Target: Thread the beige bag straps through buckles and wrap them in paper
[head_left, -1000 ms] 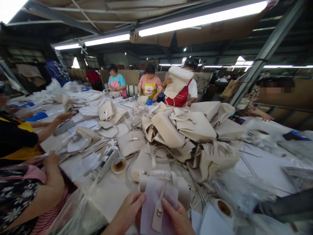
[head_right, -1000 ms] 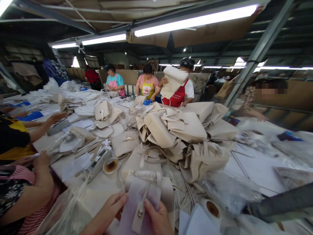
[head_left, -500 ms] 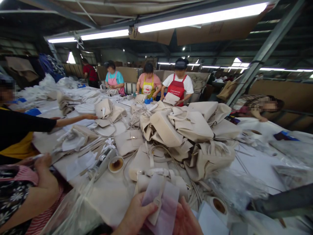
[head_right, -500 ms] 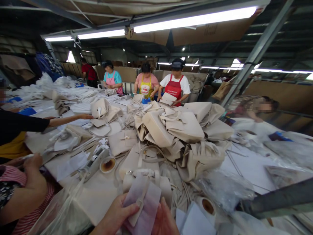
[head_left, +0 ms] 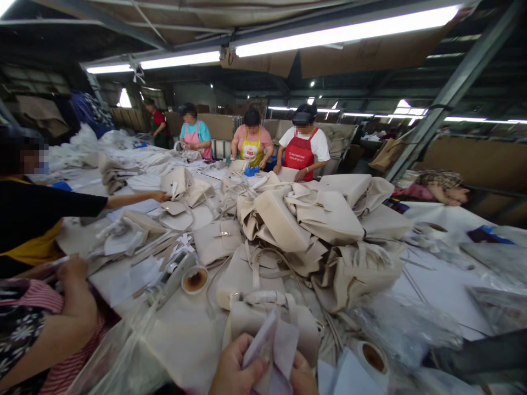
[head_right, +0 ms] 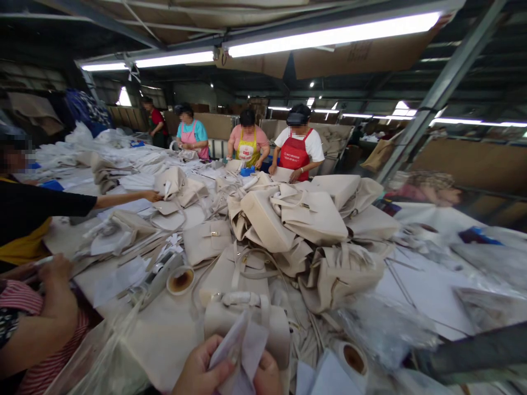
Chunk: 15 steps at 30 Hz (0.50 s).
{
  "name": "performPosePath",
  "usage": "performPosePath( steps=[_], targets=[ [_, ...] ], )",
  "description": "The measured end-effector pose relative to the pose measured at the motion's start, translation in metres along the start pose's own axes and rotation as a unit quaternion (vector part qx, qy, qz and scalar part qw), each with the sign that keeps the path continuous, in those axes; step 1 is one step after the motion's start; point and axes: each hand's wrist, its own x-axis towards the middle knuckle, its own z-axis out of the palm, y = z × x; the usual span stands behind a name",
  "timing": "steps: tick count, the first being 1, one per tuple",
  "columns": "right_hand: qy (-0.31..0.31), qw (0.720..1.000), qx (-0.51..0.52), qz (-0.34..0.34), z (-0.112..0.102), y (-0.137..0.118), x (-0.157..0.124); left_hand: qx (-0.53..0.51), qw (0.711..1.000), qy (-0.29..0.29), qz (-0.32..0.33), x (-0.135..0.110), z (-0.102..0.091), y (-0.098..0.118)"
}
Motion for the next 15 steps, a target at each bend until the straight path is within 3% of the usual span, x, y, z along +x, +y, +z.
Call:
performPosePath(
  steps=[3, 6, 9, 11, 15],
  targets=[
    [0.049, 0.999, -0.016, -0.018, 0.006, 0.000, 0.000, 0.081, 0.997, -0.011, 0.009, -0.001, 0.001, 0.005],
    [0.083, 0.996, -0.022, -0.033, 0.009, -0.002, -0.004, 0.160, 0.984, -0.076, -0.011, -0.004, 0.002, 0.027],
    [0.083, 0.994, -0.050, -0.050, 0.011, -0.009, -0.008, 0.130, 0.984, -0.122, -0.003, 0.000, 0.004, 0.050],
    [0.062, 0.994, -0.070, -0.058, 0.011, -0.014, -0.010, 0.127, 0.987, -0.099, 0.016, 0.008, 0.007, 0.061],
    [0.041, 0.993, -0.080, -0.070, 0.009, -0.017, -0.011, 0.262, 0.964, -0.017, 0.047, 0.028, 0.017, 0.074]
  ],
)
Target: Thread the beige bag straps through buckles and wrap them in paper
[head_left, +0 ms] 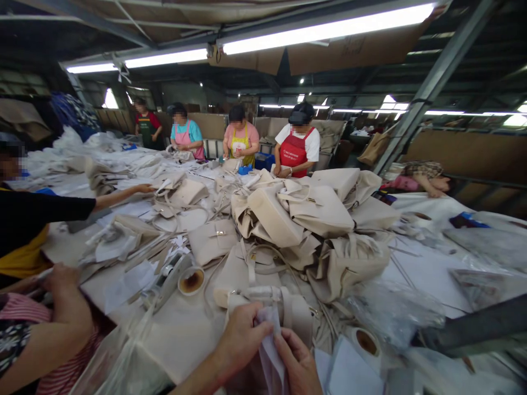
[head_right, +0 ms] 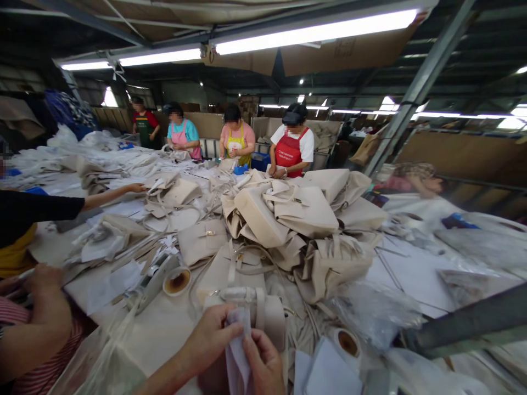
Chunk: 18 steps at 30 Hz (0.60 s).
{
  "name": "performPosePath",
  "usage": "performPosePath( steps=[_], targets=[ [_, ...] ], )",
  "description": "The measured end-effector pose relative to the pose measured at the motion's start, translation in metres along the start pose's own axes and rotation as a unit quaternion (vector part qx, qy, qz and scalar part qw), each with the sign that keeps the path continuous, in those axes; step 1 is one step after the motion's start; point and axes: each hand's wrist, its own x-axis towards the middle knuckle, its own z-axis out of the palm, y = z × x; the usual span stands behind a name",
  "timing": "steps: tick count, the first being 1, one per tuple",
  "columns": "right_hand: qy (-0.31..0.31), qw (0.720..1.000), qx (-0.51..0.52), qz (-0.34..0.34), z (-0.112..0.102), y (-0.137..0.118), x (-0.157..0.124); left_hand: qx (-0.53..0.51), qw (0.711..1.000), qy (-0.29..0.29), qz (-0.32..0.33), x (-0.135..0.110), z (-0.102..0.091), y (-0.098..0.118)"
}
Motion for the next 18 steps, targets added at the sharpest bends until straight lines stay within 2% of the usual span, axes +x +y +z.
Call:
performPosePath(
  steps=[2, 5, 7, 10, 13, 16, 18],
  targets=[
    [0.009, 0.999, 0.037, -0.009, 0.000, 0.004, -0.001, 0.042, 0.999, 0.006, 0.018, 0.008, 0.001, 0.006],
    [-0.010, 0.997, 0.075, 0.015, 0.000, 0.012, -0.003, 0.059, 0.998, -0.006, 0.030, 0.015, 0.000, 0.010],
    [-0.014, 0.999, 0.049, 0.013, -0.001, 0.014, -0.005, 0.066, 0.997, -0.004, 0.028, 0.016, 0.000, 0.011],
    [0.037, 0.997, -0.050, -0.045, -0.003, 0.012, -0.007, 0.083, 0.996, -0.001, 0.040, 0.016, -0.003, 0.013],
    [0.073, 0.984, -0.142, -0.081, -0.004, 0.010, -0.008, 0.102, 0.993, -0.034, 0.046, 0.014, -0.007, 0.016],
    [0.052, 0.987, -0.142, -0.064, -0.003, 0.011, -0.009, 0.106, 0.991, -0.061, 0.052, 0.014, -0.009, 0.016],
    [0.025, 0.994, -0.102, -0.035, -0.002, 0.013, -0.009, 0.101, 0.992, -0.052, 0.052, 0.016, -0.008, 0.014]
  ],
)
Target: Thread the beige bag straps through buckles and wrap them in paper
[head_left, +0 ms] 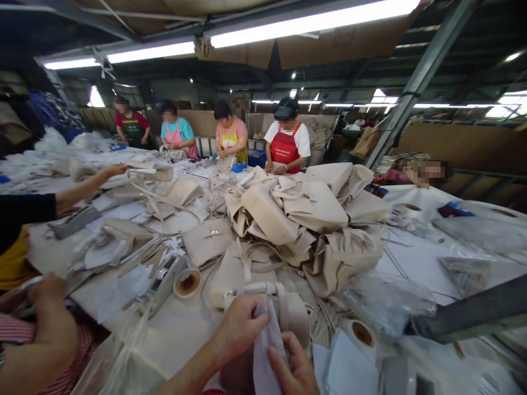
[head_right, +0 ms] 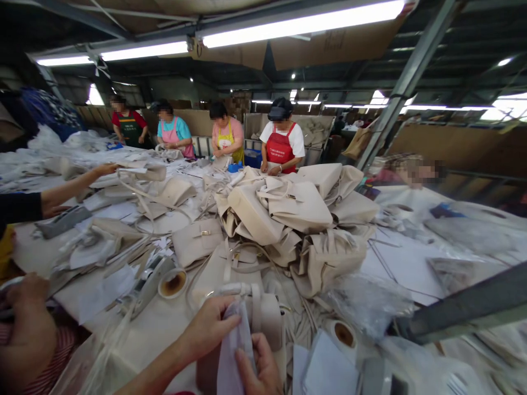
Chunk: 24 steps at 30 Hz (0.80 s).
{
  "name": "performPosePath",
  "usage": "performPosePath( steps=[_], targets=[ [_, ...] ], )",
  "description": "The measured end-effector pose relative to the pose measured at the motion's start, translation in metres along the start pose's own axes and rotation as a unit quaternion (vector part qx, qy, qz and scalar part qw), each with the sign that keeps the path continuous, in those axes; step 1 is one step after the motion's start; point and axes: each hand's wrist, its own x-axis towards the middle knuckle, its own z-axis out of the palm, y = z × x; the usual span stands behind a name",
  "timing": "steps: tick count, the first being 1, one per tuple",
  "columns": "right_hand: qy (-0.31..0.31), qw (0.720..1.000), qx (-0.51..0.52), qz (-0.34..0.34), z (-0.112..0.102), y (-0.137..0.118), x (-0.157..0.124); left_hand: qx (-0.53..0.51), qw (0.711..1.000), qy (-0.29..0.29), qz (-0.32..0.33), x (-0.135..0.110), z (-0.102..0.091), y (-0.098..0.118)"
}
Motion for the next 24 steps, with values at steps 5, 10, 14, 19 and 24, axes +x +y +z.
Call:
performPosePath(
  steps=[5, 10, 14, 19, 24],
  targets=[
    [-0.060, 0.994, 0.083, 0.033, -0.005, 0.003, -0.004, 0.064, 0.997, 0.039, -0.004, 0.003, 0.002, -0.002],
    [-0.088, 0.982, 0.156, 0.055, -0.008, -0.010, -0.002, 0.075, 0.997, 0.018, 0.004, 0.005, 0.000, -0.002],
    [-0.050, 0.993, 0.107, 0.015, 0.000, -0.021, 0.009, 0.057, 0.998, 0.012, 0.007, 0.008, 0.004, -0.002],
    [0.005, 1.000, 0.022, -0.009, 0.006, -0.022, 0.024, -0.010, 1.000, 0.025, 0.013, 0.005, 0.001, 0.004],
    [0.024, 0.999, -0.011, -0.029, 0.002, -0.017, 0.025, -0.256, 0.942, -0.177, -0.124, -0.004, -0.019, -0.001]
  ],
)
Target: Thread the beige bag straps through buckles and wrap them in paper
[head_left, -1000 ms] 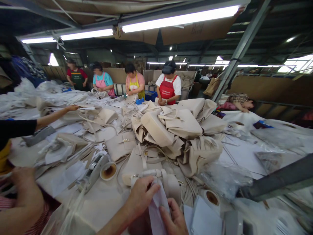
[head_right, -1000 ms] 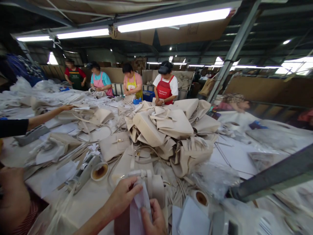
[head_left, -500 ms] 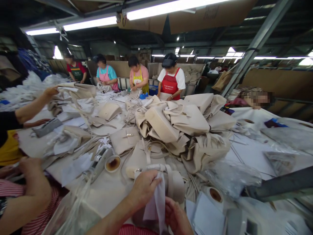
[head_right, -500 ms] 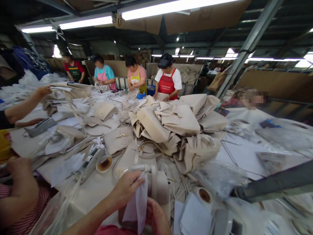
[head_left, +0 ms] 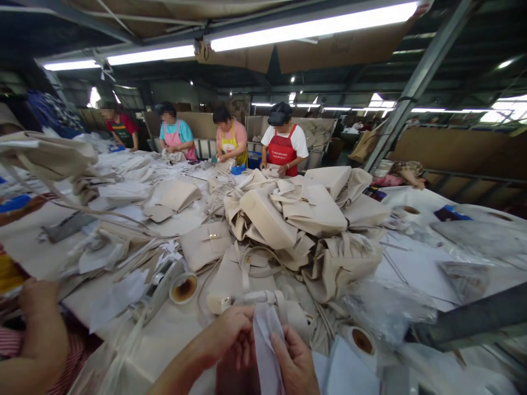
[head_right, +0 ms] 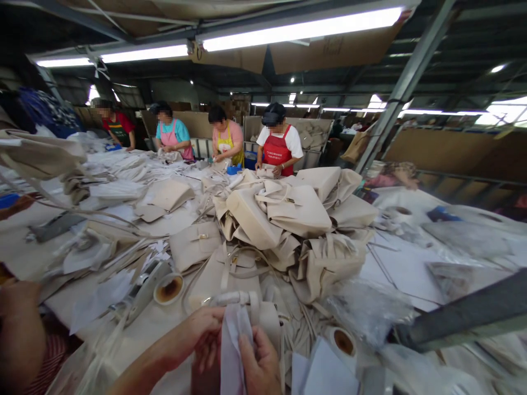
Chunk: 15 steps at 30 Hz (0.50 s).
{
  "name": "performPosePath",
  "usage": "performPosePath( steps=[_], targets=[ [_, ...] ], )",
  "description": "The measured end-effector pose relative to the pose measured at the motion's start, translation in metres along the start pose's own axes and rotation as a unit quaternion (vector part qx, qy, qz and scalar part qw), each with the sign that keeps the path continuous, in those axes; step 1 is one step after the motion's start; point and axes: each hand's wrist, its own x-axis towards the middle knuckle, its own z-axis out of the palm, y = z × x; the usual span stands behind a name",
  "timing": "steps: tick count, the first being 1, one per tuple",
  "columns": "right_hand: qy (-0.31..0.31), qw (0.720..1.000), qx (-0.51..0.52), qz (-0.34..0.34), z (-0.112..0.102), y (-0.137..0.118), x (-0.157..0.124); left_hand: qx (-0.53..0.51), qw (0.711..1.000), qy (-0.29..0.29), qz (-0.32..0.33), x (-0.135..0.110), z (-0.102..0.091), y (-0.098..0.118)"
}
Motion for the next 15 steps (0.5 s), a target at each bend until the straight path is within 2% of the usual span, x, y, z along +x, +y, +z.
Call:
performPosePath(
  steps=[2, 3, 5, 9, 13, 15],
  targets=[
    [0.003, 1.000, 0.020, 0.013, 0.001, 0.002, -0.002, -0.052, 0.997, -0.052, -0.037, -0.004, -0.004, -0.004],
    [0.003, 0.999, 0.034, 0.023, 0.002, 0.003, -0.003, -0.058, 0.996, -0.055, -0.040, -0.004, -0.003, -0.007],
    [0.002, 0.997, 0.059, 0.041, 0.004, 0.004, -0.003, -0.058, 0.998, -0.021, -0.019, -0.003, 0.002, -0.012],
    [0.012, 0.997, 0.068, 0.041, 0.005, 0.006, -0.003, -0.085, 0.991, 0.090, 0.045, 0.008, 0.023, -0.023],
    [0.003, 0.998, 0.060, 0.030, 0.002, 0.007, -0.003, -0.138, 0.978, 0.152, 0.042, 0.024, 0.036, -0.034],
    [0.001, 0.998, 0.057, 0.025, 0.001, 0.007, -0.004, -0.174, 0.971, 0.163, 0.034, 0.031, 0.039, -0.039]
  ],
)
